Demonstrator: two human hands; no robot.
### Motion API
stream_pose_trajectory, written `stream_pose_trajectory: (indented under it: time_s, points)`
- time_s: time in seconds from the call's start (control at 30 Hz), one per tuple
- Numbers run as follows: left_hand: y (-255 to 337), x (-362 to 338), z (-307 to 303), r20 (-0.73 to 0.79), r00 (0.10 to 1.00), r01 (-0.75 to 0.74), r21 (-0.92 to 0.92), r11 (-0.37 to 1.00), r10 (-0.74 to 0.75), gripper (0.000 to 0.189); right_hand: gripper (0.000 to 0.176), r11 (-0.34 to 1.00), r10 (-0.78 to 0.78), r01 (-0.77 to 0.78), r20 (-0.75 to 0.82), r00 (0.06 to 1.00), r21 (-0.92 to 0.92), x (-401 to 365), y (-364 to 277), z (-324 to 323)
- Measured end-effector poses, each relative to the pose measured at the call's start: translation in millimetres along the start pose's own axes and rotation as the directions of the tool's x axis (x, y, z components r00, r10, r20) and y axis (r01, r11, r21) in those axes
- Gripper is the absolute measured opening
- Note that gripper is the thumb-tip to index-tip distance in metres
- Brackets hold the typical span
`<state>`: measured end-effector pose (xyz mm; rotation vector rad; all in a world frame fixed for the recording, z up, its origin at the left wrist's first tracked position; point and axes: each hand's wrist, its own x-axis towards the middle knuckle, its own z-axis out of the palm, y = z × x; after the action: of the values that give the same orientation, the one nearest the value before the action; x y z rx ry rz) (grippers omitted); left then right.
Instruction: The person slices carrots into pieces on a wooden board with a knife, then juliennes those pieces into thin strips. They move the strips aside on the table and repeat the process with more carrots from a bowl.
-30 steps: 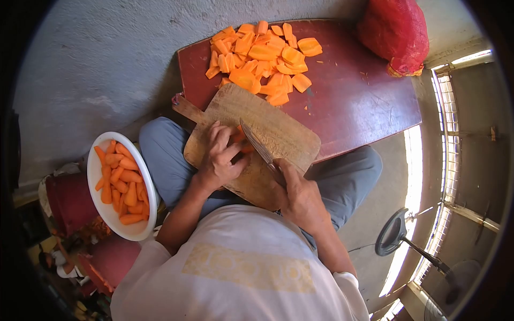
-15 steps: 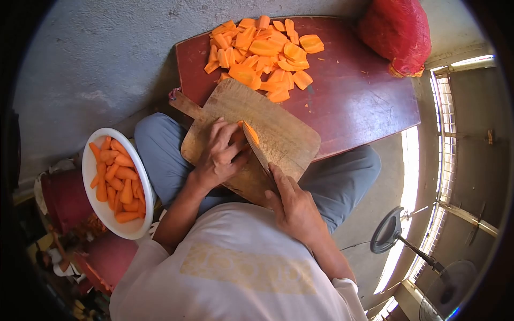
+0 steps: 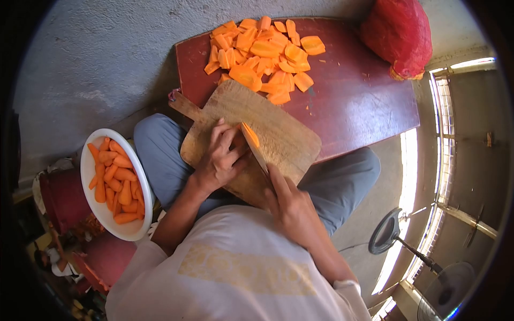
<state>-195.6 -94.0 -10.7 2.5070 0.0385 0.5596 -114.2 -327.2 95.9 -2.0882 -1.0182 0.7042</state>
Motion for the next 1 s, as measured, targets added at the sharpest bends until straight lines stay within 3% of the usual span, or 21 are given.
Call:
stream_pose_trajectory:
  time_s: [0.17, 0.27, 0.37, 0.47, 0.63, 0.67, 0.77, 1.0]
  points:
    - [0.4, -2.4, -0.2, 0.023, 1.0, 0.004, -0.018, 1.0, -0.003, 0.029, 0.058, 0.999, -0.052, 0.052, -0.005, 0.999, -0.004, 48.1, 7.5, 9.6]
    - [-0.1, -1.8, -3.1, 0.008, 1.0, -0.008, -0.025, 1.0, 0.008, 0.031, 0.056, 0.99, -0.108, 0.114, -0.069, 0.992, 0.078, 32.4, 17.0, 3.3]
    - [1.0, -4.3, 0.7, -0.018, 1.0, -0.005, -0.014, 1.0, 0.005, 0.031, 0.054, 0.988, -0.147, 0.15, -0.101, 0.984, 0.029, 13.8, 15.3, 0.2]
    - [2.2, -1.2, -1.5, -0.029, 0.999, -0.013, -0.001, 1.0, 0.013, 0.031, 0.054, 0.999, -0.038, 0.039, -0.041, 0.998, 0.03, 23.3, 12.2, 5.9]
    - [8.9, -1.3, -9.3, 0.007, 1.0, 0.02, 0.138, 0.99, -0.021, 0.032, 0.054, 0.993, -0.098, 0.101, -0.055, 0.994, 0.063, 36.5, 8.0, 5.0]
    - [9.1, -2.1, -8.0, -0.043, 0.999, 0.016, 0.188, 0.982, -0.008, 0.033, 0.054, 0.988, -0.118, 0.123, -0.066, 0.991, 0.089, 33.0, 10.5, 3.6]
    - [5.7, -8.0, -2.9, -0.028, 0.998, 0.052, 0.088, 0.995, -0.05, 0.034, 0.053, 0.992, -0.105, 0.109, -0.066, 0.992, 0.067, 14.6, 12.4, -1.1]
    - [0.3, -7.6, -5.3, -0.001, 1.0, 0.001, 0.108, 0.994, -0.001, 0.044, 0.053, 0.99, -0.117, 0.121, -0.049, 0.992, 0.079, 42.5, 11.9, 3.1]
